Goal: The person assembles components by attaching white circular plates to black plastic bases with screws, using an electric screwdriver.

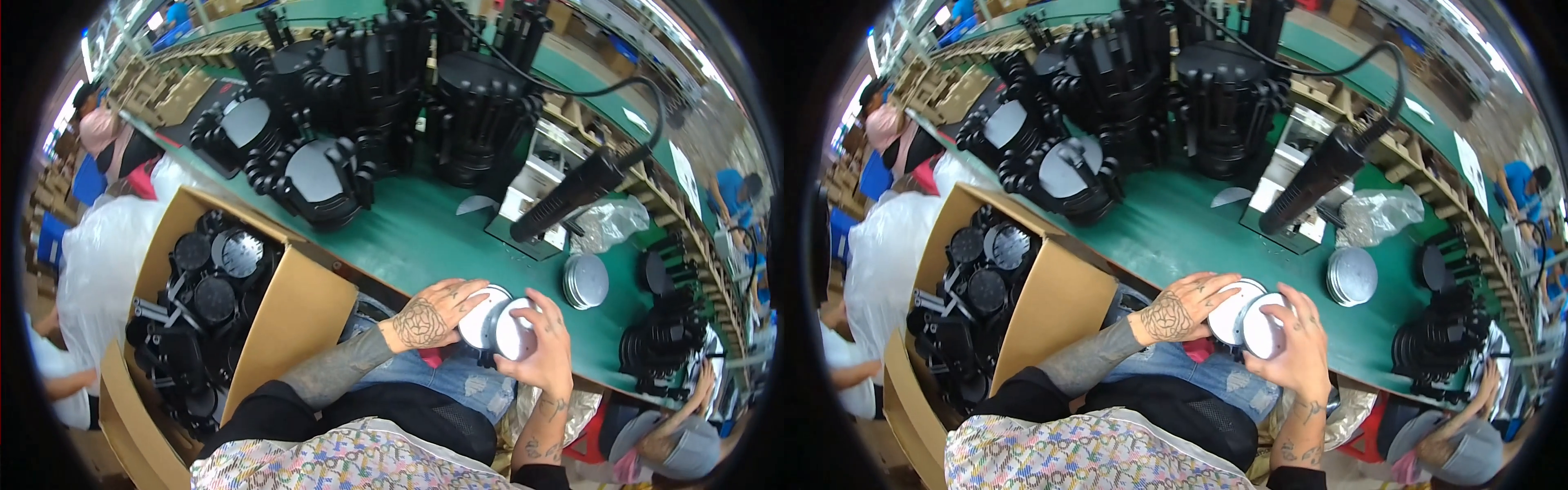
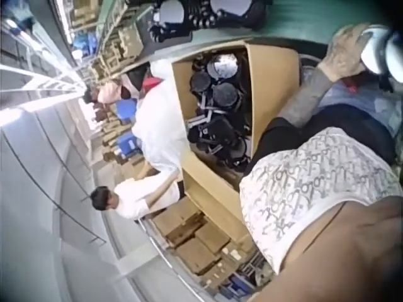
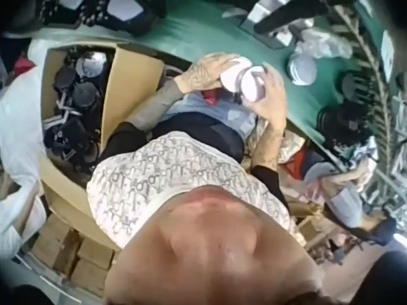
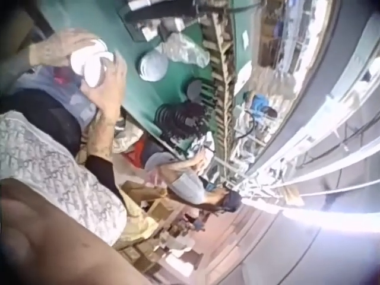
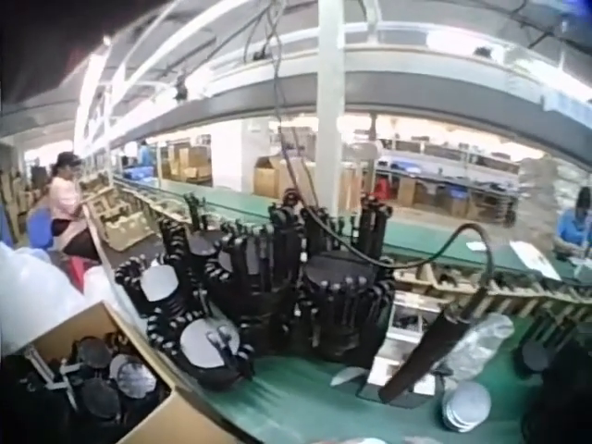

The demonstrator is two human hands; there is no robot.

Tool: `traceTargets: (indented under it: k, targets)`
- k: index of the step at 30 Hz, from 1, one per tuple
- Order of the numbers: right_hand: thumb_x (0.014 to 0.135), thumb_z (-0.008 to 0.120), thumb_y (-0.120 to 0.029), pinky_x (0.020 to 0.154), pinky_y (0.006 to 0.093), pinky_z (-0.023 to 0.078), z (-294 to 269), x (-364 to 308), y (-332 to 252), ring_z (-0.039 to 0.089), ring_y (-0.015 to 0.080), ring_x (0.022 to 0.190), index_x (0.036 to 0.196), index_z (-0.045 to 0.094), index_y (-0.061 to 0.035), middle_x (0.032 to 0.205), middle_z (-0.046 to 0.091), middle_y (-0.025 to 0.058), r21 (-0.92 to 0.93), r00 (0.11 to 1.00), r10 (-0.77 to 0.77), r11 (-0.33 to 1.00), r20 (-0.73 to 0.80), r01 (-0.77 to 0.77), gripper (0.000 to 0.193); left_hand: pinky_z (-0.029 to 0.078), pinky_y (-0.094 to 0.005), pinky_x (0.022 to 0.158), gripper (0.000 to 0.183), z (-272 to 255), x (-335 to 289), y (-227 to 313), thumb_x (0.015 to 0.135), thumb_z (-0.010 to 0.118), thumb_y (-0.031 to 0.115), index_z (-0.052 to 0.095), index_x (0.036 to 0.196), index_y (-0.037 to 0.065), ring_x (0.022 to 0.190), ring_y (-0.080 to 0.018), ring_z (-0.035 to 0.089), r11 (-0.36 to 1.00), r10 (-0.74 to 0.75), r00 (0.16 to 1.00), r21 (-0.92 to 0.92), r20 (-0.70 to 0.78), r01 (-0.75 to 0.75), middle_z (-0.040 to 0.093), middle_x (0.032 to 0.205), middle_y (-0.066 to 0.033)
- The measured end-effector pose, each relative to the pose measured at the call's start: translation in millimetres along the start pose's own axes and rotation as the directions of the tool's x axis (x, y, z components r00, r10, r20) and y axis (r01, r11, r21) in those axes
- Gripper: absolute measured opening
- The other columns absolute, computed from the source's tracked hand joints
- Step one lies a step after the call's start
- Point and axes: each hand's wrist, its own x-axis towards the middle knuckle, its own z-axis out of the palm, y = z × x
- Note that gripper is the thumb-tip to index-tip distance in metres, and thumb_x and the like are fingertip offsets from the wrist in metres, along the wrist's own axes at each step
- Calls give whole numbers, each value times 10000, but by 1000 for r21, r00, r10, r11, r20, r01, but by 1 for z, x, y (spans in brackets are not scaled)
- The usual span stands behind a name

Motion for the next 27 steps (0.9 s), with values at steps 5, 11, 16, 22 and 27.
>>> traceTargets:
  k: [5, 11, 16, 22, 27]
  targets:
    - [608, 905, -366, 1081, 486, 448, 11, 22, 28, 537, 405, 1295, 1139, 677, -81, 1424, 561, 184, 163, 989, -138, 978, 43, 129, 644, 485, -471, 1054, 782, 14, 18, 3, 731, 802, 226, 508, 1440, 78, 1270, -377, 561, 998, 50, 981, -24, -185, -56, 488, 1464, -193]
    - [924, 653, -430, 1073, 432, 446, 46, 14, 56, 579, 309, 1264, 1011, 679, -27, 1406, 577, 219, 918, 998, 41, 393, 47, -60, 413, 415, -532, 1101, 490, 25, 7, 1, 766, 799, 149, 591, 1209, 176, 1275, -307, 575, 935, 354, 894, 81, -275, -345, 616, 1297, -78]
    - [985, 372, -738, 1179, 420, 343, 59, -48, 48, 448, 247, 1393, 1456, 411, -29, 1535, 435, 140, 910, 989, 18, -394, 148, -129, 852, 499, -400, 919, 614, 36, 20, 37, 789, 813, 330, 555, 1222, -21, 1003, -364, 625, 927, -170, 937, -373, -306, 47, 611, 1086, -175]
    - [884, 816, -250, 977, 340, 503, 68, -77, 12, 623, 188, 1096, 1404, 452, 24, 1203, 661, 113, 798, 762, 588, 580, -272, -164, 691, 436, -390, 1072, 500, 56, 45, 73, 943, 687, 62, 480, 1393, -3, 1215, -247, 583, 419, -567, 810, -795, 150, 440, 637, 1251, -142]
    - [956, 701, -281, 801, 317, 558, 10, -86, 47, 673, 179, 987, 1308, 566, -20, 1176, 673, 78, 989, 492, 870, -40, -35, 141, 459, 501, -367, 941, 738, 47, 75, 98, 949, 724, 245, 342, 1512, -44, 1104, -226, 593, 494, -242, 939, -801, 246, 338, 551, 1302, -170]
